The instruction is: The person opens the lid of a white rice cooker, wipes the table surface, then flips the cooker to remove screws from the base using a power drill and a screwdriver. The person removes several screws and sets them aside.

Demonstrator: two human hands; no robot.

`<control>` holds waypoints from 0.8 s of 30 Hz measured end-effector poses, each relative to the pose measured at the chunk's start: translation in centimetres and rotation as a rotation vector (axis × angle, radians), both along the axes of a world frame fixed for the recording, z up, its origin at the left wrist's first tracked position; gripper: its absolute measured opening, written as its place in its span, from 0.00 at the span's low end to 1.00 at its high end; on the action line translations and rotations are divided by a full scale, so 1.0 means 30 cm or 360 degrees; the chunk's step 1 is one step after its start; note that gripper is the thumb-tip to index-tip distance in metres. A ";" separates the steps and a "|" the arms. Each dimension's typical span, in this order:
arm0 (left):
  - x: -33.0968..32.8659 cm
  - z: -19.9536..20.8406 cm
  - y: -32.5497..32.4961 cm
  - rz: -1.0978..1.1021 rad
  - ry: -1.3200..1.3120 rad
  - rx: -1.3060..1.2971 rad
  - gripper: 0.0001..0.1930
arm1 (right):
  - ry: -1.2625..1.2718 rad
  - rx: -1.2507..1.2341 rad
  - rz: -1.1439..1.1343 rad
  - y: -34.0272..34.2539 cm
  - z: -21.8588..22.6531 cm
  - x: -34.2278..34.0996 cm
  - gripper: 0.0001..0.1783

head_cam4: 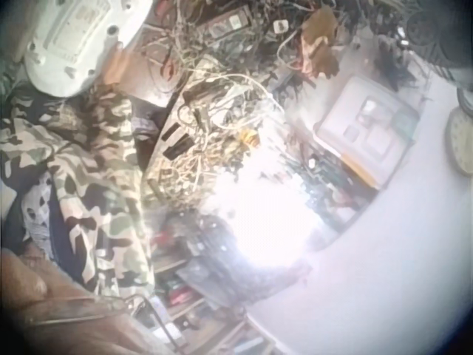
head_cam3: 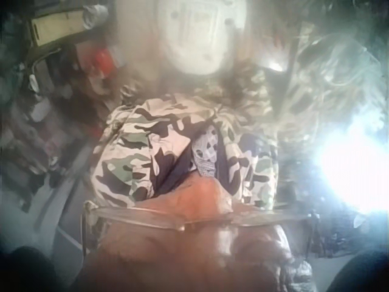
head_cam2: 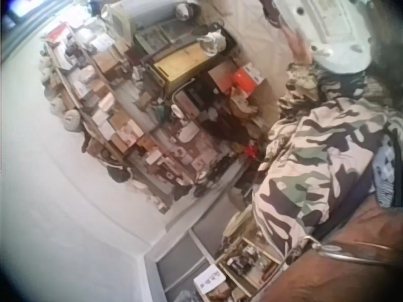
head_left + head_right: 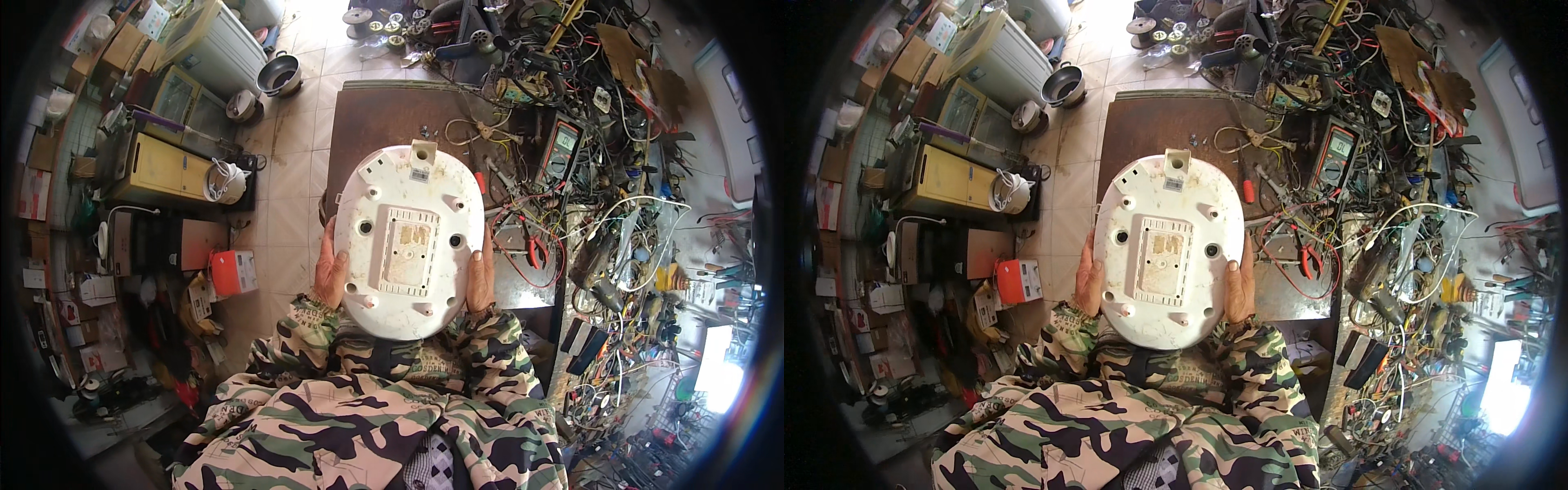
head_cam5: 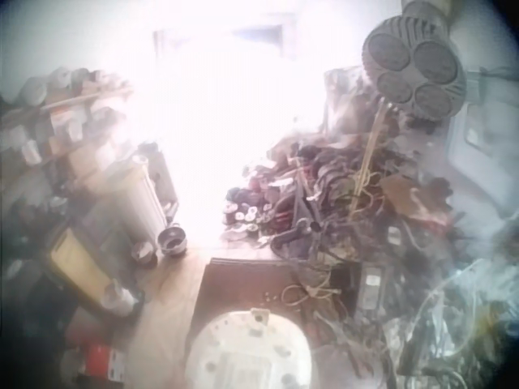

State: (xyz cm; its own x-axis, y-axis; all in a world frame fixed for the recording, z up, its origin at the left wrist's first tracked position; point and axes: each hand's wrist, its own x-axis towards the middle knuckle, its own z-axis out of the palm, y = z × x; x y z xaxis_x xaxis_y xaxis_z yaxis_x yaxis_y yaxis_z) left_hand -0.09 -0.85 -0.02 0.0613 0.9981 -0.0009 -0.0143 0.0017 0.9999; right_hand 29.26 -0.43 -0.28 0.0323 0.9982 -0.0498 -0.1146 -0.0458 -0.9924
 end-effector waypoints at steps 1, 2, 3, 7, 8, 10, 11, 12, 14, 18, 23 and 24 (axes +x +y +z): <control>-0.006 -0.011 0.008 -0.0023 0.0011 0.0003 0.44 | -0.0075 0.0064 0.0004 0.003 0.003 0.004 0.44; -0.012 -0.020 0.004 -0.0025 0.0033 0.0004 0.44 | -0.0137 0.0128 0.0026 0.008 0.000 0.008 0.43; -0.031 -0.024 -0.006 -0.0026 0.0041 -0.0006 0.43 | -0.0189 0.0182 0.0046 0.013 -0.017 0.017 0.44; -0.416 -0.188 0.107 0.0777 -0.0309 -0.0268 0.41 | -0.0067 0.0100 -0.0273 0.053 -0.162 0.295 0.46; -0.573 -0.202 0.134 0.0906 -0.0621 0.0021 0.40 | -0.0045 0.0083 -0.0476 0.056 -0.166 0.419 0.46; -0.839 -0.116 0.239 0.1174 -0.0612 0.0054 0.41 | 0.0006 0.0087 -0.1001 0.005 -0.142 0.648 0.50; -0.934 -0.097 0.234 0.1233 -0.0534 0.0102 0.43 | 0.0031 0.0139 -0.1085 -0.013 -0.116 0.748 0.50; -0.956 -0.037 0.224 0.1354 -0.0546 0.0111 0.45 | 0.0049 0.0194 -0.1171 -0.037 -0.099 0.814 0.50; -0.940 0.015 0.203 0.1392 -0.0422 0.0133 0.47 | 0.0064 0.0215 -0.1361 -0.073 -0.125 0.861 0.50; -0.593 -0.162 0.174 0.1323 -0.0913 -0.0009 0.43 | 0.0119 0.0098 -0.1358 -0.103 -0.237 0.593 0.47; -0.053 -0.206 0.054 0.0156 -0.0660 -0.0284 0.40 | 0.0334 -0.0108 -0.0386 -0.093 -0.280 0.043 0.43; -0.019 -0.174 0.067 0.0010 -0.0660 -0.0311 0.40 | 0.0428 -0.0130 -0.0324 -0.078 -0.267 0.013 0.42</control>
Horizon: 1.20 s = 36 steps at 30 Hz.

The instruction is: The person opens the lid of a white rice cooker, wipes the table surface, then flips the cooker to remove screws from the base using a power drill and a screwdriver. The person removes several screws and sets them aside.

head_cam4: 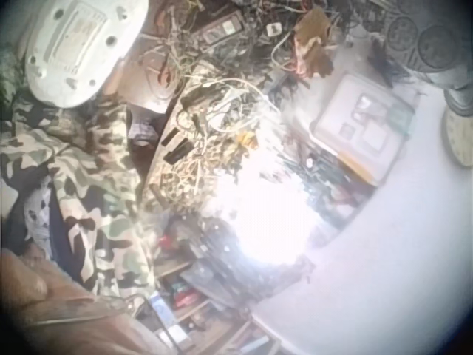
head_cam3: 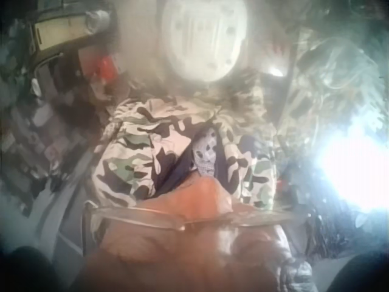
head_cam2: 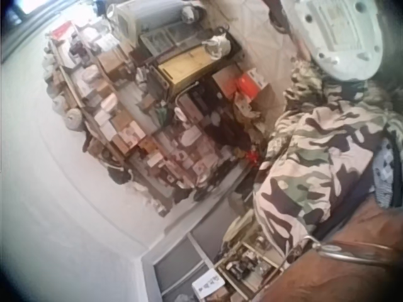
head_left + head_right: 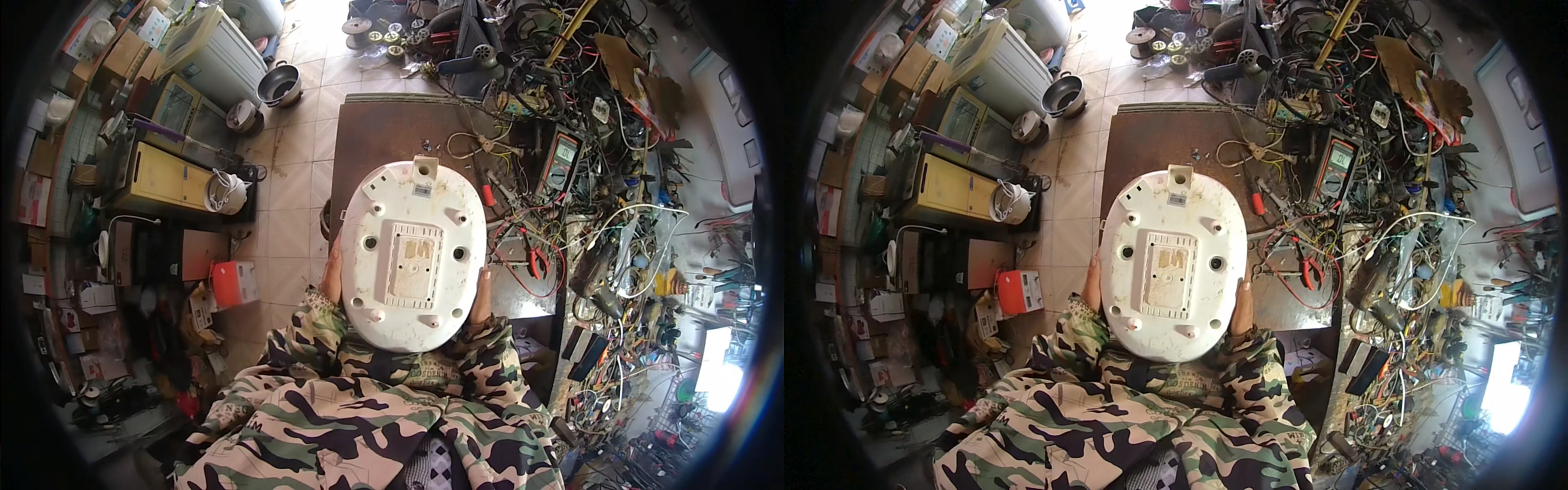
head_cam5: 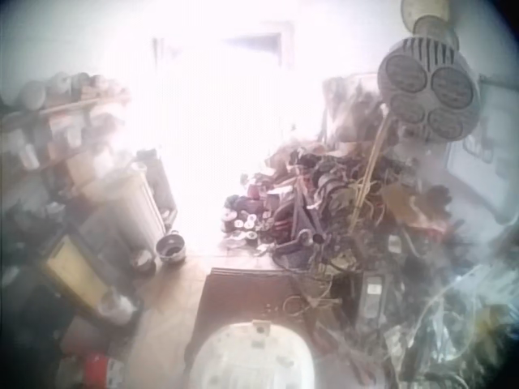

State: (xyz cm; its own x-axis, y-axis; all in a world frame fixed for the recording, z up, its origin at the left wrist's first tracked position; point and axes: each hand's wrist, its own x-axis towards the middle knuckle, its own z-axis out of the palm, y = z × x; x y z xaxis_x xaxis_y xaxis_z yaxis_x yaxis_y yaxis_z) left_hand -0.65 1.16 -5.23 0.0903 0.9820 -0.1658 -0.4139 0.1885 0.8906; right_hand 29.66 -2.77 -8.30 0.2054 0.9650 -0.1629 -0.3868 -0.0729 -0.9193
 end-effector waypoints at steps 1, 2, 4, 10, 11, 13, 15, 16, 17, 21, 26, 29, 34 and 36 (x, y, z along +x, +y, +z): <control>0.007 0.042 -0.002 -0.0079 -0.0042 -0.0013 0.39 | 0.0102 -0.0022 0.0060 -0.001 0.016 -0.021 0.41; 0.006 0.073 0.000 -0.0125 -0.0090 -0.0007 0.38 | 0.0213 -0.0035 0.0124 0.005 0.034 -0.020 0.40; 0.009 0.127 0.016 -0.0226 -0.0165 0.0053 0.38 | 0.0417 -0.0078 0.0243 0.013 0.076 -0.018 0.40; -0.269 -0.055 0.081 0.0176 0.0358 0.0300 0.37 | -0.0172 0.0100 -0.0024 0.064 0.111 0.152 0.44; -0.426 -0.066 0.088 0.0430 0.0262 0.0313 0.37 | -0.0264 0.0114 -0.0088 0.089 0.058 0.290 0.46; -0.681 0.001 0.127 0.1000 0.0094 0.0187 0.36 | -0.0414 0.0162 -0.0334 0.108 0.068 0.526 0.49; -0.825 0.128 0.131 0.1221 0.0337 0.0299 0.40 | -0.0359 0.0209 -0.0648 0.118 0.136 0.676 0.51; -0.835 0.198 0.114 0.1239 0.0387 0.0354 0.41 | -0.0274 0.0231 -0.0809 0.121 0.153 0.734 0.53; -0.807 0.217 0.107 0.1336 0.0294 0.0361 0.40 | -0.0197 0.0226 -0.0954 0.121 0.141 0.744 0.52; -0.492 0.086 -0.033 0.1438 -0.0038 0.0273 0.38 | -0.0243 0.0121 -0.0560 0.093 0.057 0.371 0.50; -0.014 0.067 -0.042 0.0177 0.0478 0.0338 0.37 | -0.0058 0.0050 0.0166 0.038 0.097 -0.010 0.47; 0.011 0.099 -0.035 0.0047 0.0279 0.0293 0.38 | 0.0039 0.0063 0.0302 0.057 0.172 -0.015 0.46; 0.031 0.134 -0.045 0.0040 0.0353 0.0334 0.41 | -0.0004 0.0091 0.0259 0.065 0.234 -0.024 0.44; 0.033 0.147 -0.050 0.0063 0.0452 0.0371 0.42 | -0.0015 0.0103 0.0224 0.058 0.239 -0.031 0.44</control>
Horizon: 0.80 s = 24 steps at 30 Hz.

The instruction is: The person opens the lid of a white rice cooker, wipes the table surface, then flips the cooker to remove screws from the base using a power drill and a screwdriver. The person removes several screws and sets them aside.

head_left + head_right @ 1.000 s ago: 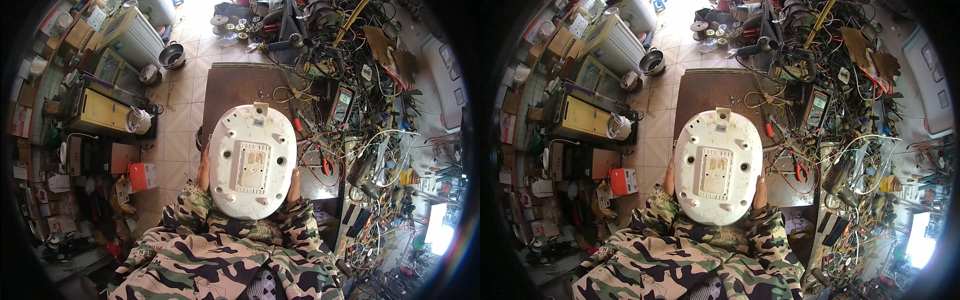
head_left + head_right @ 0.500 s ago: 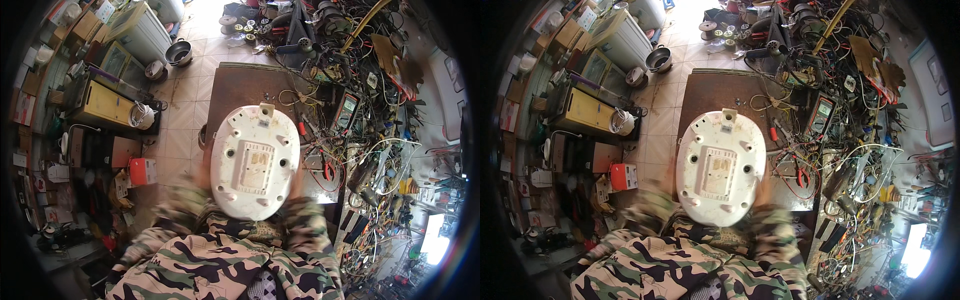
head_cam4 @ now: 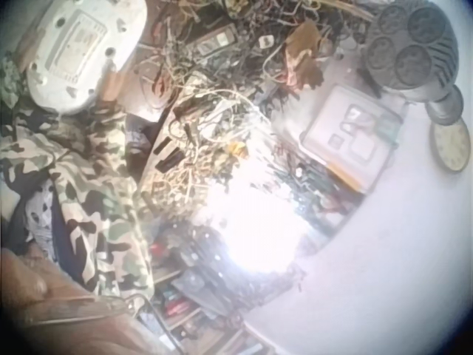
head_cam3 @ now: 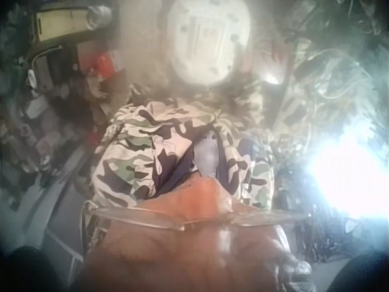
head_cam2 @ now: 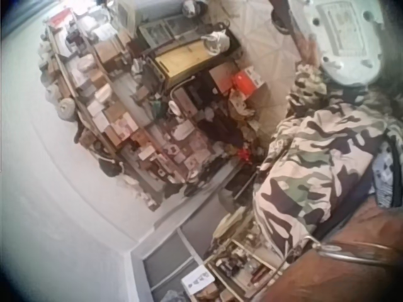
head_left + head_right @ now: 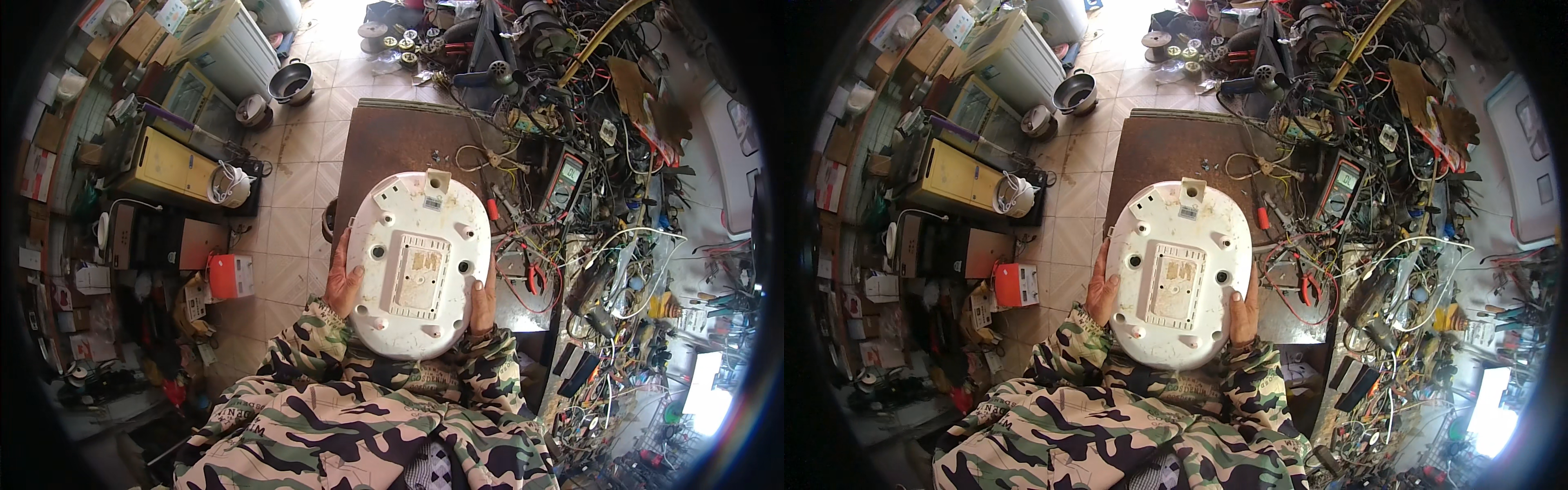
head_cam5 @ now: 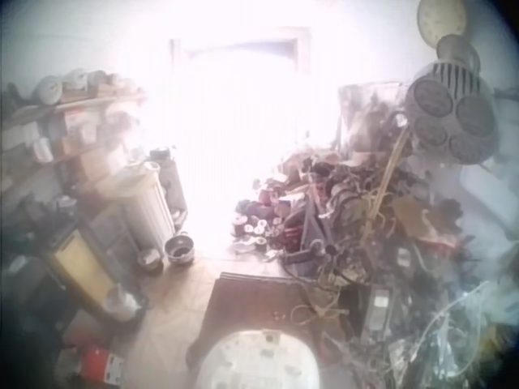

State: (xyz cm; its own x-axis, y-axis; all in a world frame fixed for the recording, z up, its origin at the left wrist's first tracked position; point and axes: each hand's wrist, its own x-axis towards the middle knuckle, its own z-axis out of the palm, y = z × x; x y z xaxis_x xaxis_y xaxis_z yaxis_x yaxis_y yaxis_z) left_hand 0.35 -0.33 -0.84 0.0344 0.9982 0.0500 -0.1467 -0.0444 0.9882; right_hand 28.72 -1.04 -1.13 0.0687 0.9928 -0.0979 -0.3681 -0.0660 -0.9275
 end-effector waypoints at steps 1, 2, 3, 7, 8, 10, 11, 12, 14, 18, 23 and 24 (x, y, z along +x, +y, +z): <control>0.000 0.008 -0.002 0.0002 0.0044 0.0004 0.42 | -0.0073 0.0038 -0.0005 -0.002 -0.009 0.001 0.44; -0.001 0.017 0.000 0.0002 0.0088 0.0008 0.42 | -0.0146 0.0075 -0.0012 -0.003 -0.024 0.004 0.44; -0.002 0.021 0.000 -0.0002 0.0135 0.0010 0.42 | -0.0217 0.0110 -0.0022 0.000 -0.010 -0.003 0.44; -0.008 0.019 -0.003 0.0026 0.0153 -0.0020 0.43 | -0.0429 0.0037 0.0047 -0.013 0.064 0.012 0.46; -0.011 0.018 -0.006 0.0033 0.0143 -0.0020 0.43 | -0.0442 0.0035 0.0067 -0.020 0.068 0.013 0.47; -0.015 0.001 -0.001 0.0028 0.0135 -0.0003 0.42 | -0.0473 0.0033 0.0076 -0.033 0.090 0.014 0.48; -0.021 -0.023 0.000 0.0029 0.0139 0.0009 0.42 | -0.0363 -0.0003 0.0079 -0.043 0.108 0.015 0.49; -0.019 -0.021 0.004 0.0040 0.0147 0.0024 0.42 | -0.0342 -0.0004 0.0083 -0.055 0.098 0.017 0.50; -0.011 -0.006 -0.002 0.0054 0.0115 -0.0046 0.41 | -0.0299 -0.0004 0.0084 -0.084 0.073 0.022 0.51; -0.016 0.024 -0.001 0.0067 0.0163 -0.0085 0.40 | -0.0330 -0.0058 0.0079 -0.163 0.093 0.016 0.56; -0.027 0.057 0.011 0.0011 0.0268 -0.0064 0.39 | -0.0682 -0.0083 0.0077 -0.286 0.050 0.015 0.57; -0.037 0.060 0.019 -0.0012 0.0290 -0.0039 0.38 | -0.0675 -0.0099 0.0067 -0.296 0.051 0.011 0.57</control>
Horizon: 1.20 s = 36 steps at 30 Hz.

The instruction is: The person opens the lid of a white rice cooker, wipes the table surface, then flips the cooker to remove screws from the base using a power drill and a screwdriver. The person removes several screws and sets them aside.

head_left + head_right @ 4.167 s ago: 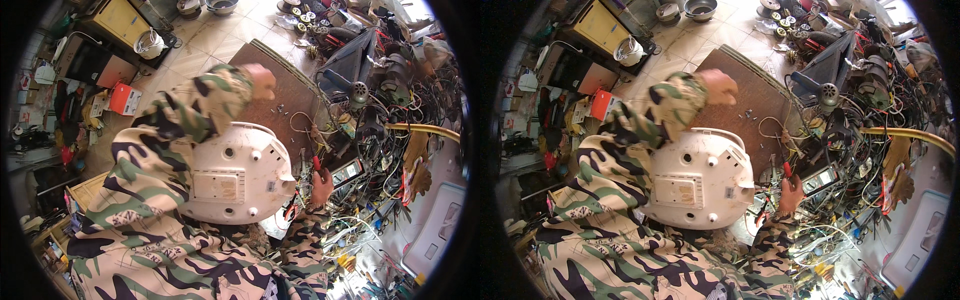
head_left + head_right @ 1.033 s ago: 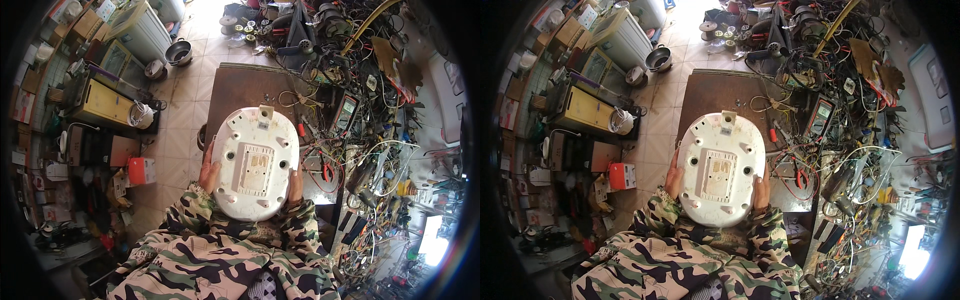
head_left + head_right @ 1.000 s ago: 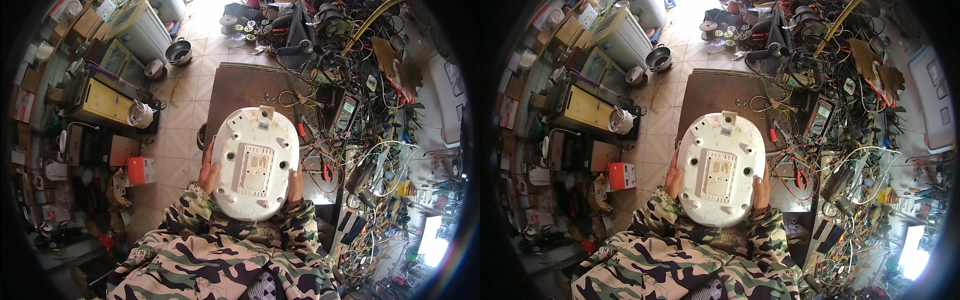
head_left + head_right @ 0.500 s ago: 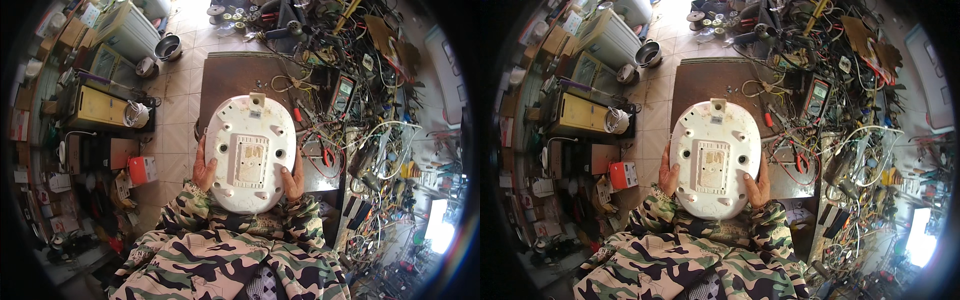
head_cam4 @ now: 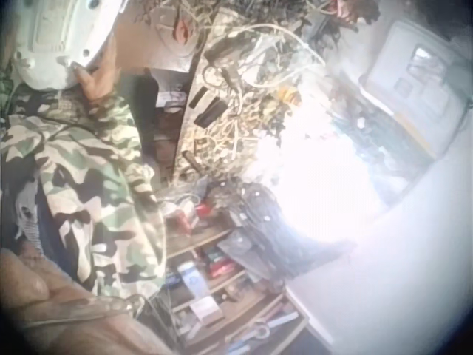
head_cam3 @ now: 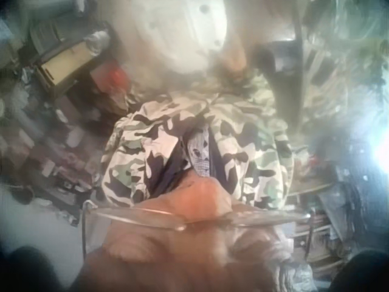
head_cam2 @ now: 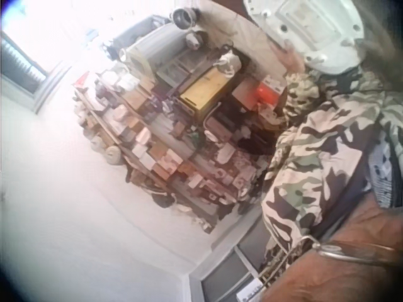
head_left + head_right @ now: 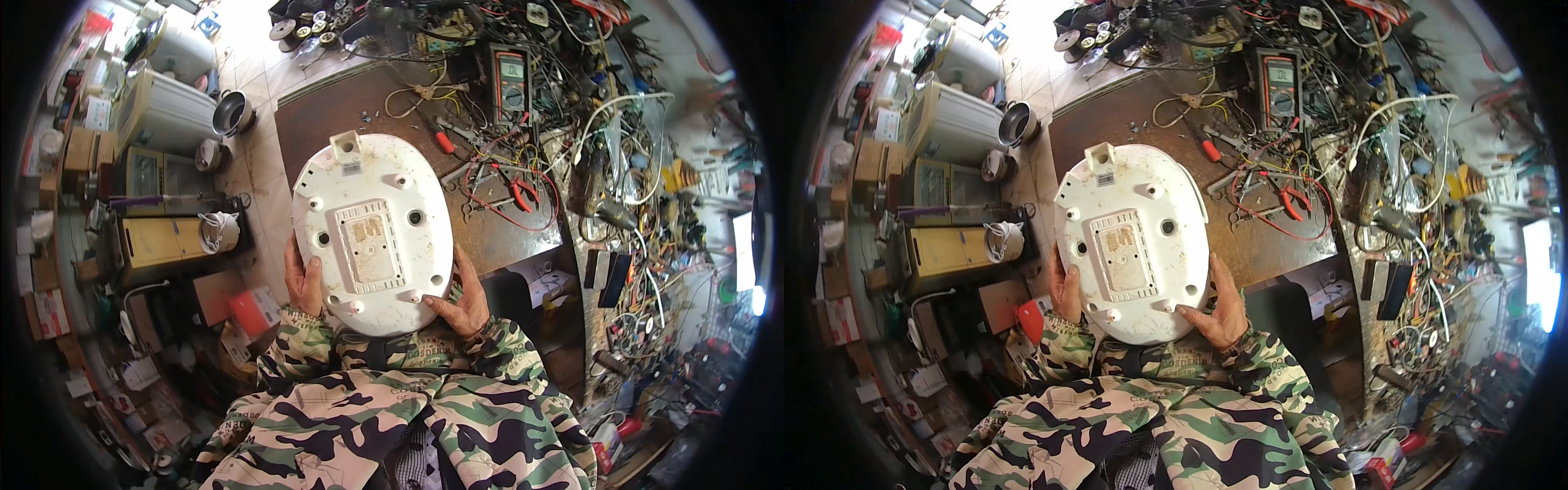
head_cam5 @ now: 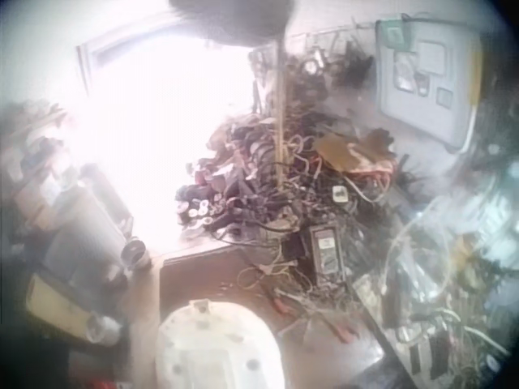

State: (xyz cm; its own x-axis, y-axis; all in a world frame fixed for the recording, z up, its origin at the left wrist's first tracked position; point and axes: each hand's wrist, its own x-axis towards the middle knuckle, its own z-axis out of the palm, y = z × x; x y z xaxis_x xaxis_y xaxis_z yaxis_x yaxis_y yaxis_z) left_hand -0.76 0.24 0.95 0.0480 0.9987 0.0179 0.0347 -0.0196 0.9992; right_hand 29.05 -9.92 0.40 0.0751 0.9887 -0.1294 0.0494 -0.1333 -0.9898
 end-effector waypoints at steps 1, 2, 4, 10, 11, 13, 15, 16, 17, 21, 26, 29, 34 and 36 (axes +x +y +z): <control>-0.013 -0.003 0.005 0.0009 0.0122 0.0022 0.37 | 0.0005 -0.0014 -0.0011 -0.009 0.007 -0.003 0.57; -0.027 -0.005 0.019 0.0018 0.0199 0.0033 0.37 | 0.0010 -0.0027 -0.0021 -0.018 0.009 -0.008 0.56; -0.066 -0.017 0.065 0.0040 0.0353 0.0059 0.36 | 0.0023 -0.0051 -0.0062 -0.033 0.003 -0.017 0.56; -0.124 0.035 0.315 0.0059 0.0488 0.0225 0.30 | -0.0244 0.0040 -0.0090 -0.054 0.000 -0.031 0.56; -0.131 0.034 0.343 -0.0022 0.0475 0.0147 0.30 | -0.0287 0.0056 -0.0090 -0.056 -0.004 -0.031 0.56; -0.072 0.045 0.370 -0.0267 0.0546 0.0081 0.27 | -0.0360 0.0067 -0.0093 -0.063 -0.007 -0.034 0.55; -0.075 -0.012 0.392 -0.0269 0.0586 0.0095 0.24 | -0.0424 0.0037 -0.0093 -0.056 0.022 -0.033 0.55; -0.075 -0.024 0.385 -0.0222 0.0602 0.0101 0.24 | -0.0462 0.0076 -0.0089 -0.057 0.024 -0.034 0.55; -0.085 -0.040 0.389 -0.0205 0.0525 0.0055 0.24 | -0.0501 0.0115 -0.0084 -0.060 0.023 -0.036 0.55; -0.111 -0.041 0.383 -0.0110 0.0491 -0.0055 0.24 | -0.0508 0.0269 -0.0082 -0.062 0.021 -0.043 0.55; -0.166 -0.070 0.390 -0.0082 0.0620 -0.0056 0.24 | -0.0528 0.0371 -0.0126 -0.058 0.015 -0.045 0.54; -0.165 -0.057 0.385 -0.0299 0.0211 -0.0120 0.25 | -0.0468 0.0407 -0.0151 -0.057 0.013 -0.047 0.52; -0.138 -0.026 0.369 -0.0253 0.0260 -0.0170 0.25 | -0.0351 0.0434 -0.0128 -0.046 0.004 -0.023 0.49; -0.183 -0.054 0.370 -0.0221 0.0313 -0.0159 0.25 | -0.0229 0.0412 -0.0085 -0.040 -0.021 -0.005 0.47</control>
